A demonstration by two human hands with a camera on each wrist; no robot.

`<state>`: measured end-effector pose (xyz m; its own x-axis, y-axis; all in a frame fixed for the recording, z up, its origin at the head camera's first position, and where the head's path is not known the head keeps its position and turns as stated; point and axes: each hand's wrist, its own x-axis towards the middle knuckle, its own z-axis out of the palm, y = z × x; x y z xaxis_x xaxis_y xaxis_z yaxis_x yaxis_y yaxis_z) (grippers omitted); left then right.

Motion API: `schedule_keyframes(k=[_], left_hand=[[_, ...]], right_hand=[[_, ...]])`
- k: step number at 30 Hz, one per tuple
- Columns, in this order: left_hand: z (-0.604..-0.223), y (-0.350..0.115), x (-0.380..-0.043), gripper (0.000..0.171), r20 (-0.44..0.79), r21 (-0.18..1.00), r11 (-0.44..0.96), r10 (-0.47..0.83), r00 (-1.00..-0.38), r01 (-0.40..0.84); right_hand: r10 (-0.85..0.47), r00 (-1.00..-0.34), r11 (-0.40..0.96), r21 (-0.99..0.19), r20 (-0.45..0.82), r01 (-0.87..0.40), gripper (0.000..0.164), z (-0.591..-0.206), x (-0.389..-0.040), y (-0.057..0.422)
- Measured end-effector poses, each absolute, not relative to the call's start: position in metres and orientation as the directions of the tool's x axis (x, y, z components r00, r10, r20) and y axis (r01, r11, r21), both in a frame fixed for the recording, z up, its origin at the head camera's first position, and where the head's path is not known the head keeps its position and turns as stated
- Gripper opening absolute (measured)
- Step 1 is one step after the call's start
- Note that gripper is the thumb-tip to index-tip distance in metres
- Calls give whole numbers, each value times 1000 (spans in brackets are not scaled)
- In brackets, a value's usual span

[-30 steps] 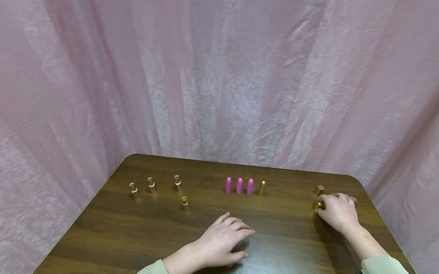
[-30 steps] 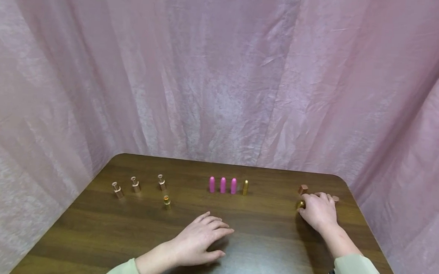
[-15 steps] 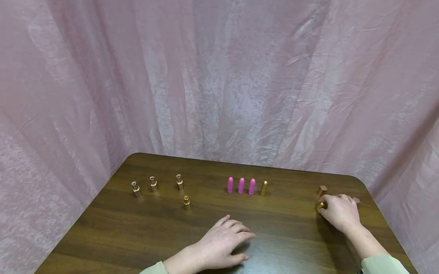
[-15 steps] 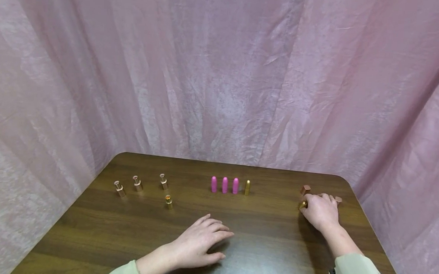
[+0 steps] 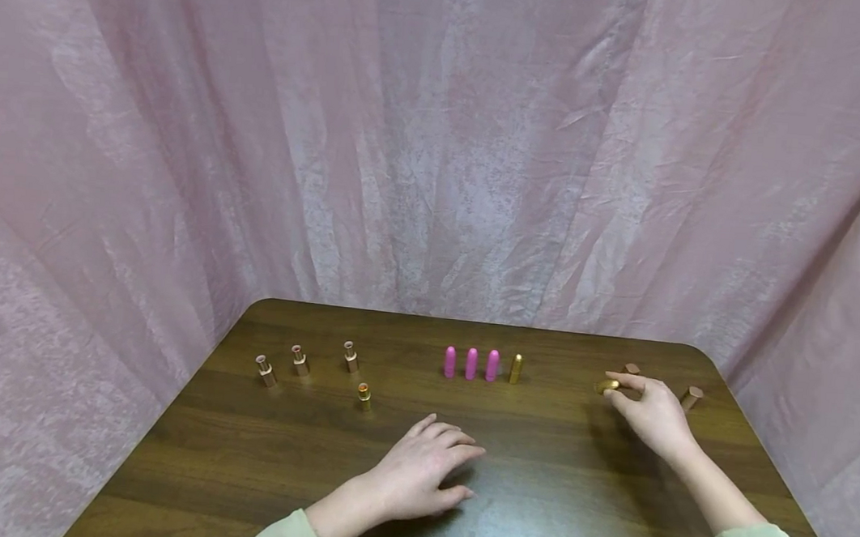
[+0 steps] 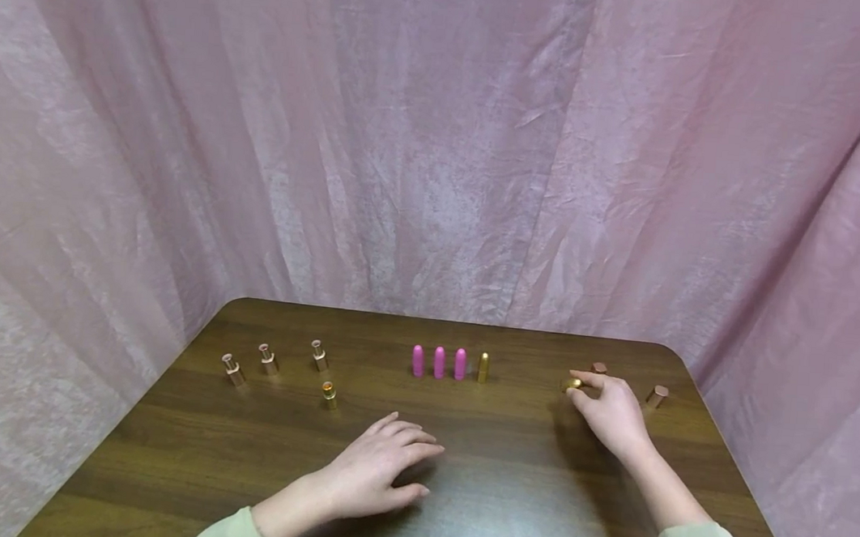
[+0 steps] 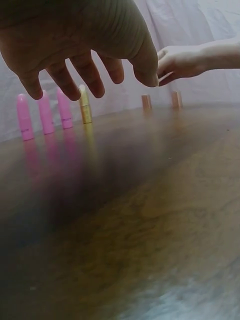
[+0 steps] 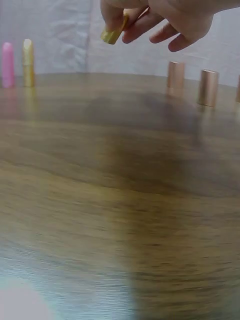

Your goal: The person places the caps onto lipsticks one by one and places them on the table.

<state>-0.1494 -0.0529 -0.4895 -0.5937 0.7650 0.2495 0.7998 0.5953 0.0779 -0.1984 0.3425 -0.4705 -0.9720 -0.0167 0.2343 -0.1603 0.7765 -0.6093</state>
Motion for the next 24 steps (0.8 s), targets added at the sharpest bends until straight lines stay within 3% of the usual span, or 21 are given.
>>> schedule_keyframes(k=[7, 13, 20, 24], left_hand=[[-481, -71, -152, 53, 285, 115, 621, 727, -625, 775], [-468, -96, -154, 53, 304, 201, 684, 637, -708, 701], [-460, -138, -162, 51, 455, 306, 733, 448, -770, 608], [-460, -165, -167, 50, 446, 436, 754, 292, -846, 491]], right_hand=[[38, -981, 634, -763, 191, -125, 43, -461, -188, 325], [34, -980, 526, -837, 198, -151, 36, -466, -183, 312], [68, -997, 339, -941, 35, -10, 50, -468, -170, 297], [87, -995, 239, -969, -47, 66, 50, -468, -163, 291]])
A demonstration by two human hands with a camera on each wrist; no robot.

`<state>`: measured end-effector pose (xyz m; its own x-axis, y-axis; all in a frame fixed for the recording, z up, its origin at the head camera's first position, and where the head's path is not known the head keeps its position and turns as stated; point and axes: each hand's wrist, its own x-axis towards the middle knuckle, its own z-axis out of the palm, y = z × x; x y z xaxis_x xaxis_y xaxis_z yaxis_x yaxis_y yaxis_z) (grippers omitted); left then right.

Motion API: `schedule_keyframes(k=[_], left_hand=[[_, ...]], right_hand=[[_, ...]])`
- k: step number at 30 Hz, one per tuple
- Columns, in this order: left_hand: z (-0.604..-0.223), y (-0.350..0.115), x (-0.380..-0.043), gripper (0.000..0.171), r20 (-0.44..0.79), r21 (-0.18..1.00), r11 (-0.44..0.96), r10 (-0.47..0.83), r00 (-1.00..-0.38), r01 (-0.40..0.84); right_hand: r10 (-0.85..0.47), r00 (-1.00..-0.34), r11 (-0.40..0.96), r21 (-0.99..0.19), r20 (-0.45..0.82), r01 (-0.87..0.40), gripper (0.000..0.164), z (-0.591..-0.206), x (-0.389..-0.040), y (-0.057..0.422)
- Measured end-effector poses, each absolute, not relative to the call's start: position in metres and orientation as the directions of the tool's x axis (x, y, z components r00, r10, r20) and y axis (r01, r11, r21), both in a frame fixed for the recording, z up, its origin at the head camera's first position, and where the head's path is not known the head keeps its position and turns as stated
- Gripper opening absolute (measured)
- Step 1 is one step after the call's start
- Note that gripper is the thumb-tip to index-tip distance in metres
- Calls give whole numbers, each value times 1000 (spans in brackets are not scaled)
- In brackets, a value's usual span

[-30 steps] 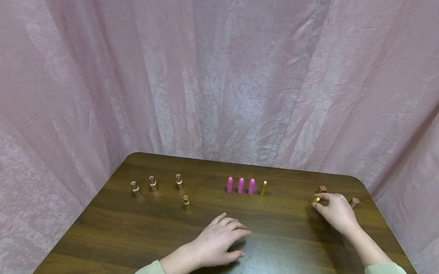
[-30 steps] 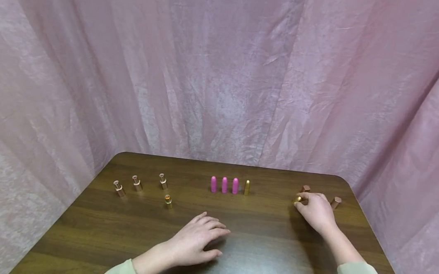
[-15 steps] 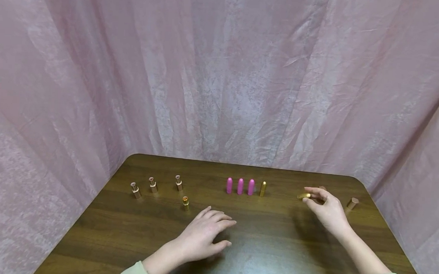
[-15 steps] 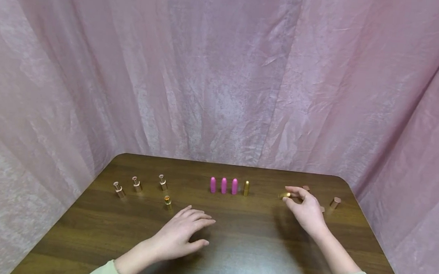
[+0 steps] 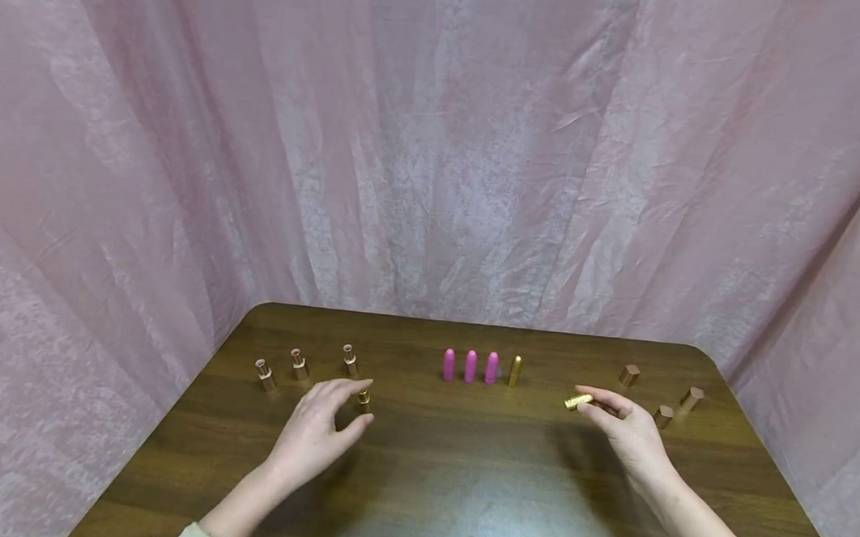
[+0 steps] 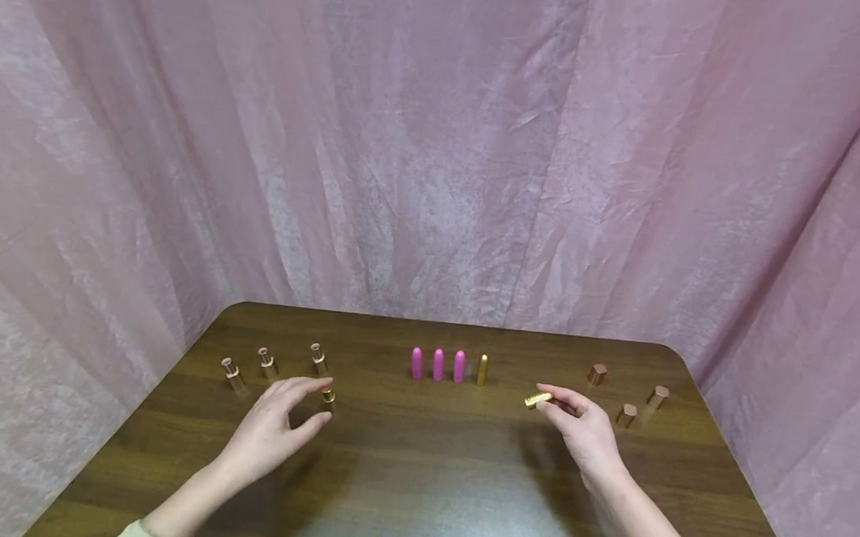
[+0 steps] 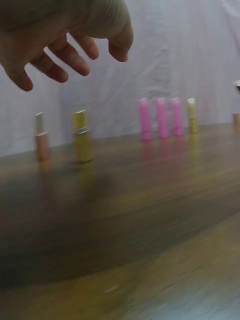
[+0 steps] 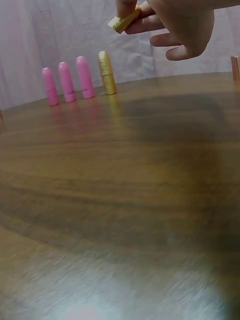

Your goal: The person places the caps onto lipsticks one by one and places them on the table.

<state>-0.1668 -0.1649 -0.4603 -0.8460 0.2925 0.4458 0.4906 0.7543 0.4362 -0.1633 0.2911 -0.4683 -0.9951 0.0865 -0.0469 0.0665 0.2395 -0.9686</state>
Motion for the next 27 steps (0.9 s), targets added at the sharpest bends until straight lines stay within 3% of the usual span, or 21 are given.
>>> schedule_keyframes(k=[5, 10, 20, 27], left_hand=[[-466, -189, -174, 49, 292, 600, 737, 160, -943, 311], [-478, -201, -186, 48, 166, 674, 715, 97, -981, 185], [-501, -187, -213, 32, 147, 576, 804, 75, -986, 147], [-509, -179, -221, 31, 156, 499, 855, 71, -985, 141]], right_hand=[[82, -994, 101, -992, -71, 79, 46, -473, -157, 285], [54, -997, -29, -998, -49, 48, 41, -479, -154, 281], [48, -995, -31, -996, -82, 80, 36, -484, -152, 280], [53, -995, -23, -996, -89, 88, 45, -486, -152, 277]])
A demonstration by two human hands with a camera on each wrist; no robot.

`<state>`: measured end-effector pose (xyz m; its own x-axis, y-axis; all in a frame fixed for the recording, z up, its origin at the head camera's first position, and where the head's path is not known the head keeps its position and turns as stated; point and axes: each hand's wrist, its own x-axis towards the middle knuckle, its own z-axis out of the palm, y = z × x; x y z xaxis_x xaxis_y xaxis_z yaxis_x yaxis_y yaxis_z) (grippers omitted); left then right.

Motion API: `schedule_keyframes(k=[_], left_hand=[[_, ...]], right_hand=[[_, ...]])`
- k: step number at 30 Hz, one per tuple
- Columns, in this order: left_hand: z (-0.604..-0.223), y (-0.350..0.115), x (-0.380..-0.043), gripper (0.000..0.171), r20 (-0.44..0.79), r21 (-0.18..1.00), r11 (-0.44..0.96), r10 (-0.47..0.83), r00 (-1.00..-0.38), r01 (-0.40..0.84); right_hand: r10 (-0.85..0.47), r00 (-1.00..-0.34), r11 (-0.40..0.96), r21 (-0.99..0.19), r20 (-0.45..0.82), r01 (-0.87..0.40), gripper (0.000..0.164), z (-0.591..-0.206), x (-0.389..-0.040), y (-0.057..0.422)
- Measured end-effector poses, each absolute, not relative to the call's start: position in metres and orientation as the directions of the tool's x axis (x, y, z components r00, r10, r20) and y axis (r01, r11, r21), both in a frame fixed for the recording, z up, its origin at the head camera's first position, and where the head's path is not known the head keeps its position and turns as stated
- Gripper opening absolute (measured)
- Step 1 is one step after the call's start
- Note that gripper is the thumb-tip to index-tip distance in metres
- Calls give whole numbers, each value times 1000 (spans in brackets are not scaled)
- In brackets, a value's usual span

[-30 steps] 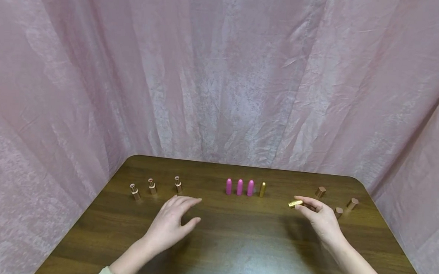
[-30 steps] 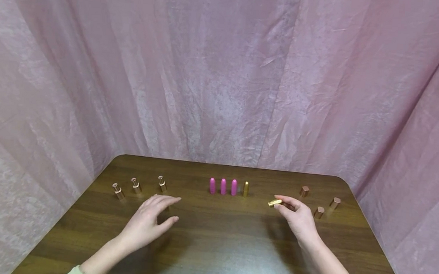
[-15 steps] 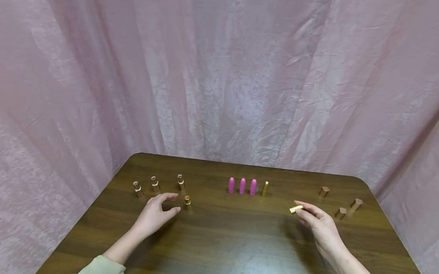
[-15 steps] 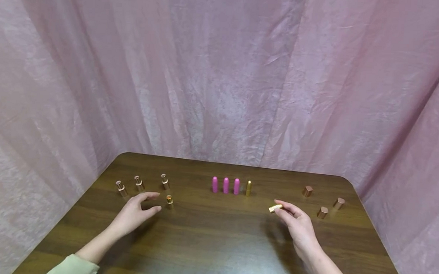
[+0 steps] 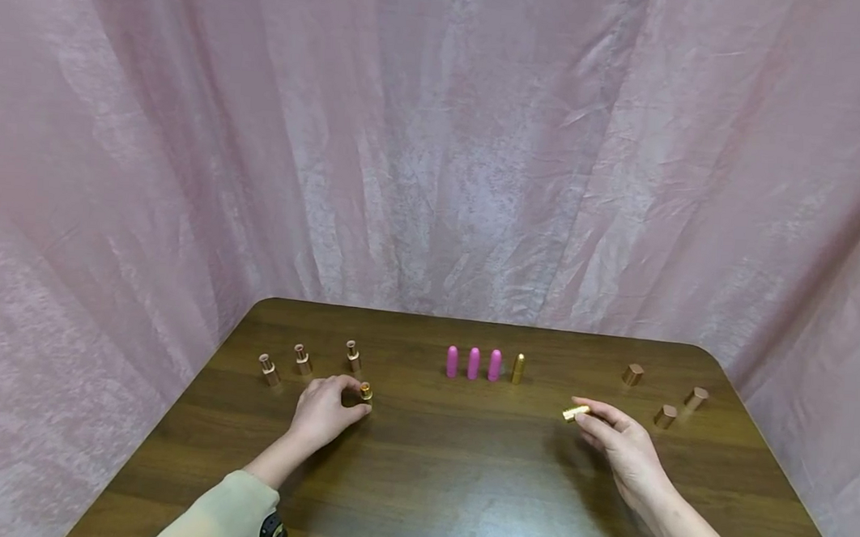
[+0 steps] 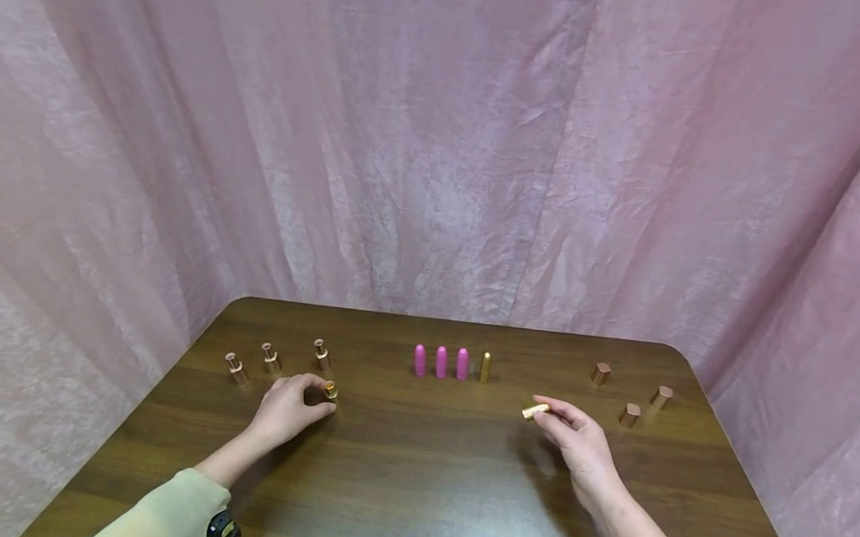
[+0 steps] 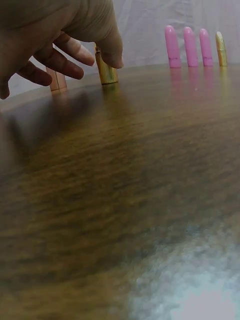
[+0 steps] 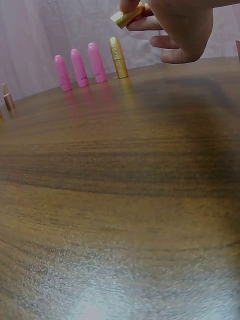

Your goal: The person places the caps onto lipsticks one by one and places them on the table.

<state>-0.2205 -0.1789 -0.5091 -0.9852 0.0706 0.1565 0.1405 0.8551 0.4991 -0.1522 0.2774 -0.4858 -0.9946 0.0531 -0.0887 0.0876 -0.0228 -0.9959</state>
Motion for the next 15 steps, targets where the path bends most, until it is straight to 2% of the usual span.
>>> schedule_keyframes(k=[7, 15], left_hand=[[-512, -177, -222, 30, 157, 490, 862, 60, -986, 130], [-510, -174, -223, 24, 164, 531, 834, 68, -984, 146]], right_hand=[[56, -995, -51, -995, -86, 83, 37, -490, -153, 277], [62, -993, -59, -994, -99, 95, 47, -490, -151, 278]])
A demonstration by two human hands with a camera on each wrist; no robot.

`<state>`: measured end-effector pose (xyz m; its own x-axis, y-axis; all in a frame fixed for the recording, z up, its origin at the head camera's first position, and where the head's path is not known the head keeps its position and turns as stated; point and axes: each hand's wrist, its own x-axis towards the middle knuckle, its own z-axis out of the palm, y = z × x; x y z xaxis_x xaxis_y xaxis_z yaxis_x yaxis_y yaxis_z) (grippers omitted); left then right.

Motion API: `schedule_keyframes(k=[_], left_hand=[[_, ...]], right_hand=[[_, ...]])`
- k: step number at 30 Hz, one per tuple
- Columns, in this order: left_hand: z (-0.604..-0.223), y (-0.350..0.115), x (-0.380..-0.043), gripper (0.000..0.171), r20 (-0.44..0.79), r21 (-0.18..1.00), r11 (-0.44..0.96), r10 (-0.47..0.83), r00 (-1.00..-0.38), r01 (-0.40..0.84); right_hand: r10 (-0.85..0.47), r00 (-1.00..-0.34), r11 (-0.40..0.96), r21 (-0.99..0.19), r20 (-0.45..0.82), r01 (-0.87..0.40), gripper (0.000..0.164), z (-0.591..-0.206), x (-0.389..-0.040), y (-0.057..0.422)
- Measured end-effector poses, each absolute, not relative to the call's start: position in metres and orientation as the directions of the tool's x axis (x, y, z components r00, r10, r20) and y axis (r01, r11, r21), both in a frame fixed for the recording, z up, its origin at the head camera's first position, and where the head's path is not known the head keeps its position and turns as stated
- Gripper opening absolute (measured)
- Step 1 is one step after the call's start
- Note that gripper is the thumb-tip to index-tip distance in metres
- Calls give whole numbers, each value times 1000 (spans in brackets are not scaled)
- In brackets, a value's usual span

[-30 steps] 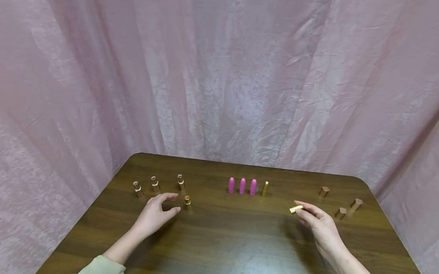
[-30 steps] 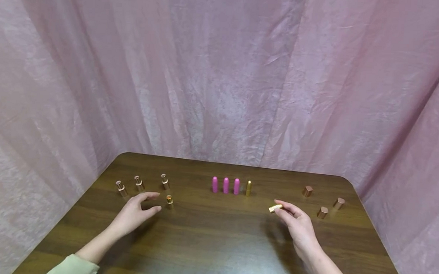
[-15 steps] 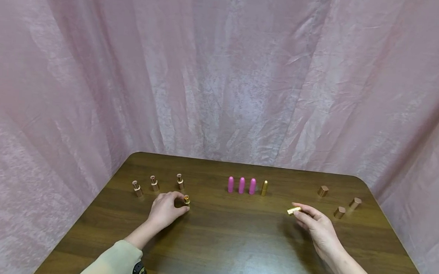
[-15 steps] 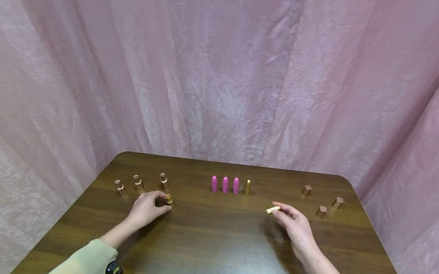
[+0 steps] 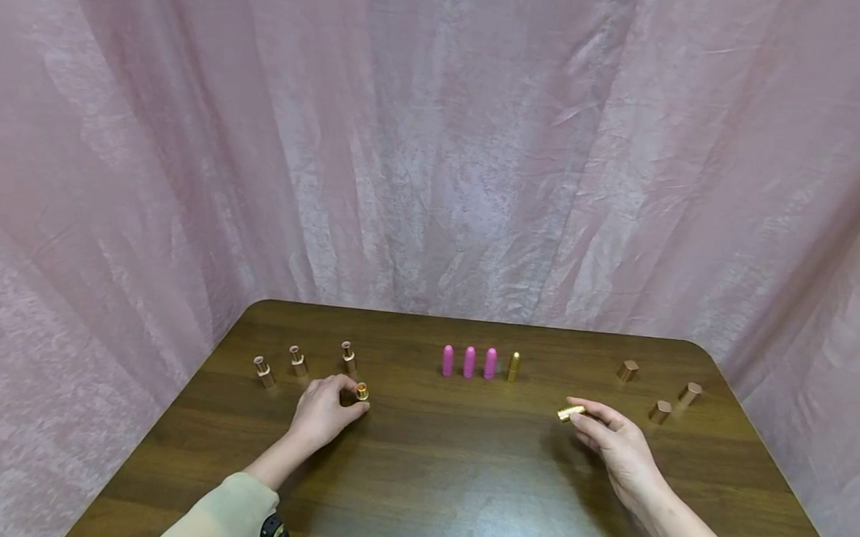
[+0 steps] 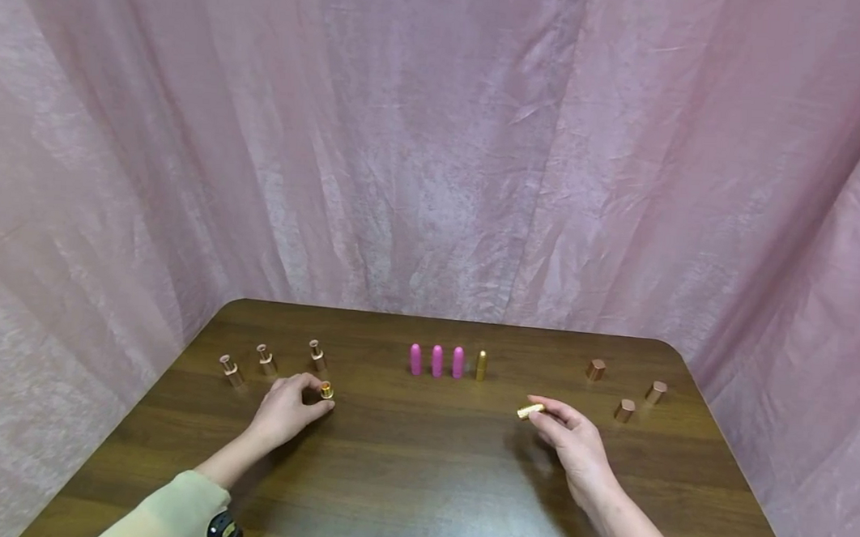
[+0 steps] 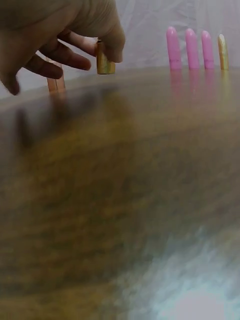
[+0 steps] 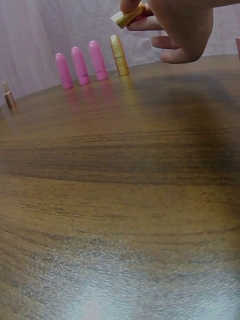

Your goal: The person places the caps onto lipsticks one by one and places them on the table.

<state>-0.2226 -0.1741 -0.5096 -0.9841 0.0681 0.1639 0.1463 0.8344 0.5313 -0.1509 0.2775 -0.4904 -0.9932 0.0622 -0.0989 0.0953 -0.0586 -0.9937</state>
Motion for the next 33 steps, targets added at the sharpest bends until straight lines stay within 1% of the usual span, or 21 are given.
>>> schedule_keyframes(k=[4, 9, 16, 18, 21, 26, 29, 33], left_hand=[[-501, -171, -220, 20, 147, 582, 799, 81, -986, 153], [-493, -167, -213, 20, 179, 591, 779, 125, -976, 208], [-482, -159, -202, 18, 210, 614, 742, 174, -962, 269], [-479, -156, -199, 18, 239, 607, 734, 200, -950, 307], [-476, -152, -196, 18, 275, 586, 721, 253, -927, 371], [-470, -143, -193, 21, 295, 549, 705, 339, -893, 449], [-468, -137, -191, 24, 304, 521, 708, 367, -879, 476], [-465, -129, -191, 21, 323, 472, 723, 391, -862, 505]], right_hand=[[61, -994, -70, -994, -91, 86, 41, -489, -150, 276], [54, -995, -89, -993, -86, 81, 32, -488, -149, 272], [41, -993, -89, -990, -109, 105, 34, -490, -147, 267], [37, -993, -92, -990, -108, 105, 36, -490, -147, 266], [34, -994, -97, -990, -106, 102, 36, -490, -146, 264], [42, -994, -110, -990, -99, 93, 35, -488, -145, 261], [49, -994, -115, -989, -98, 92, 36, -487, -145, 259], [60, -994, -125, -988, -94, 86, 38, -487, -144, 256]])
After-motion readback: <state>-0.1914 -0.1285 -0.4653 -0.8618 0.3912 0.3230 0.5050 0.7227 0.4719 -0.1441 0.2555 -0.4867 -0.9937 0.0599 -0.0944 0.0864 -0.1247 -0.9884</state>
